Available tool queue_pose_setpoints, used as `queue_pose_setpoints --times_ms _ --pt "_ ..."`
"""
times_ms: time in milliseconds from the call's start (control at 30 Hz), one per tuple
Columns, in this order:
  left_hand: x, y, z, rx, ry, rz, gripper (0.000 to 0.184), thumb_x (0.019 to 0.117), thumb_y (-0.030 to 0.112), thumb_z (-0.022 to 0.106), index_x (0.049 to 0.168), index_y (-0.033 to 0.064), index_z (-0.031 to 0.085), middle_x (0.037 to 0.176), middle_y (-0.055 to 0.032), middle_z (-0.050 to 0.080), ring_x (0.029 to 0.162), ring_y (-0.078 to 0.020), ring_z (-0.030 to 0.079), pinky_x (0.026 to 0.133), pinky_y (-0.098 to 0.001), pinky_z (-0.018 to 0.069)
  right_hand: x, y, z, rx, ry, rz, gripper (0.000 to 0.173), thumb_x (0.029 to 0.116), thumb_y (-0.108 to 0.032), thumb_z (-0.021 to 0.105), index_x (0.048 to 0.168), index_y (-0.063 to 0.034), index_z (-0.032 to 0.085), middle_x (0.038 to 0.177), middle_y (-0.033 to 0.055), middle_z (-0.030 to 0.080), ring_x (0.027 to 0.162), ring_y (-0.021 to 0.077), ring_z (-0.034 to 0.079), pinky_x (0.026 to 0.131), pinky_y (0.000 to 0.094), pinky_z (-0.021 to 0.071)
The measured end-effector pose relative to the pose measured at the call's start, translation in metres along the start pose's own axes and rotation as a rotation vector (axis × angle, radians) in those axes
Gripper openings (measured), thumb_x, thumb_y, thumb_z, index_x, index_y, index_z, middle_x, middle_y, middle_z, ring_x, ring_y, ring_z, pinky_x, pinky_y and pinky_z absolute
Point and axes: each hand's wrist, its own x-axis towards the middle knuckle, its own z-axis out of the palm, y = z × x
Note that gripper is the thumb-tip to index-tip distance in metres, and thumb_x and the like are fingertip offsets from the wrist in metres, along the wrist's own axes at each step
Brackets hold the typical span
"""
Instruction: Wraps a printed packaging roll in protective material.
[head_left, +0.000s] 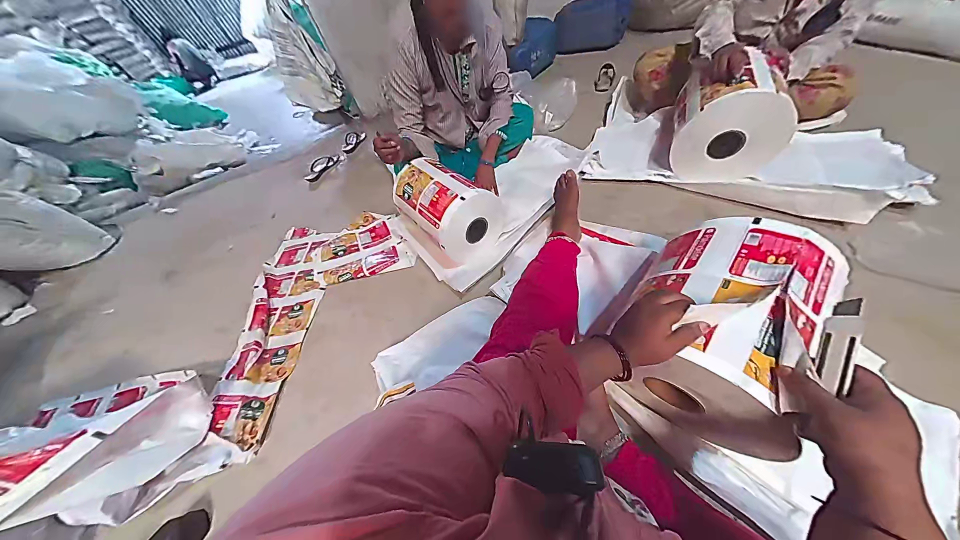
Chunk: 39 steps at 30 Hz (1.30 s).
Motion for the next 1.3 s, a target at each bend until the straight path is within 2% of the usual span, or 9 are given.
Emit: queue_pose_setpoints --times_ms 400,600,733,867,967,1033,1133,1200,1300 --pt "0.001 0.003 0.000 0.003 -0.006 0.000 0.032 0.1000 0.017 0.059 0.111 -0.0105 0.071 0.118 -0.0235 0.070 0.119 -0.0333 0.064 0.110 -0.0458 0.0459 -0.002 -0.002 -0.001 -0.019 0.017 -0.009 0.044 0.0916 -0.026 0.073 0.126 -0.0030 0.059 0.104 0.0114 0.065 0.088 0.0147 0.063 0.079 0.0424 0.0530" --pt "-0.004 0.004 0.006 0.115 0.043 0.013 0.030 0.0947 0.020 0.070 0.108 -0.0067 0.072 0.128 -0.0220 0.066 0.124 -0.0346 0.060 0.109 -0.0496 0.0468 -0.007 -0.003 -0.004 -0.040 0.020 0.048 0.050 0.0906 -0.024 0.076 0.131 -0.0017 0.059 0.110 0.0219 0.067 0.098 0.0322 0.067 0.087 0.0586 0.0532" --pt "-0.002 0.025 -0.003 0.456 -0.006 -0.027 0.037 0.1013 0.033 0.059 0.114 0.0020 0.073 0.163 -0.0143 0.038 0.157 -0.0363 0.020 0.124 -0.0680 0.0117 -0.016 -0.018 -0.006 -0.258 0.093 -0.025 0.041 0.0912 -0.030 0.076 0.118 -0.0028 0.061 0.092 0.0204 0.066 0.081 0.0379 0.066 0.071 0.0635 0.0516" --pt "-0.001 0.041 -0.003 0.576 0.021 0.019 0.028 0.1000 0.030 0.056 0.096 0.0089 0.073 0.168 -0.0117 0.030 0.159 -0.0382 0.009 0.118 -0.0769 -0.0024 -0.035 -0.032 -0.004 -0.475 0.174 -0.128 0.042 0.0974 -0.034 0.067 0.121 -0.0001 0.058 0.090 0.0201 0.065 0.078 0.0390 0.065 0.065 0.0604 0.0520" --pt "-0.005 0.030 0.011 0.474 -0.047 0.062 0.028 0.1011 0.027 0.053 0.098 0.0041 0.069 0.162 -0.0139 0.040 0.157 -0.0377 0.019 0.124 -0.0684 0.0074 -0.034 -0.031 0.003 -0.522 0.148 -0.143 0.035 0.0974 -0.029 0.066 0.118 -0.0012 0.058 0.087 0.0198 0.064 0.074 0.0390 0.065 0.060 0.0584 0.0521" --pt "-0.009 0.022 0.016 0.311 -0.027 0.031 0.028 0.1029 0.022 0.053 0.105 -0.0030 0.066 0.153 -0.0168 0.050 0.152 -0.0356 0.034 0.126 -0.0548 0.0247 -0.027 -0.026 0.005 -0.501 0.135 -0.121 0.032 0.0966 -0.026 0.067 0.116 -0.0011 0.061 0.089 0.0209 0.067 0.079 0.0401 0.068 0.065 0.0609 0.0534" --pt "0.001 0.026 0.001 0.135 0.133 -0.264 0.037 0.1062 0.019 0.053 0.129 -0.0095 0.059 0.128 -0.0255 0.064 0.124 -0.0363 0.061 0.107 -0.0520 0.0479 -0.015 -0.024 -0.024 -0.436 0.187 -0.003 0.036 0.0977 -0.026 0.071 0.118 0.0032 0.062 0.096 0.0270 0.067 0.090 0.0467 0.066 0.077 0.0691 0.0508" --pt "0.007 0.013 -0.017 0.041 0.247 -0.480 0.045 0.1080 0.029 0.052 0.134 -0.0071 0.053 0.125 -0.0278 0.063 0.118 -0.0379 0.063 0.103 -0.0563 0.0495 -0.010 -0.015 -0.050 -0.439 0.272 0.069 0.039 0.0959 -0.026 0.073 0.118 0.0036 0.062 0.099 0.0291 0.066 0.093 0.0492 0.065 0.079 0.0716 0.0488" --pt "0.017 -0.008 -0.030 -0.029 0.350 -0.516 0.047 0.1064 0.035 0.055 0.139 0.0010 0.053 0.127 -0.0212 0.065 0.119 -0.0319 0.064 0.103 -0.0555 0.0503 0.005 0.005 -0.077 -0.367 0.373 0.138 0.039 0.0919 -0.023 0.078 0.119 -0.0002 0.060 0.099 0.0262 0.066 0.093 0.0449 0.064 0.080 0.0685 0.0477"
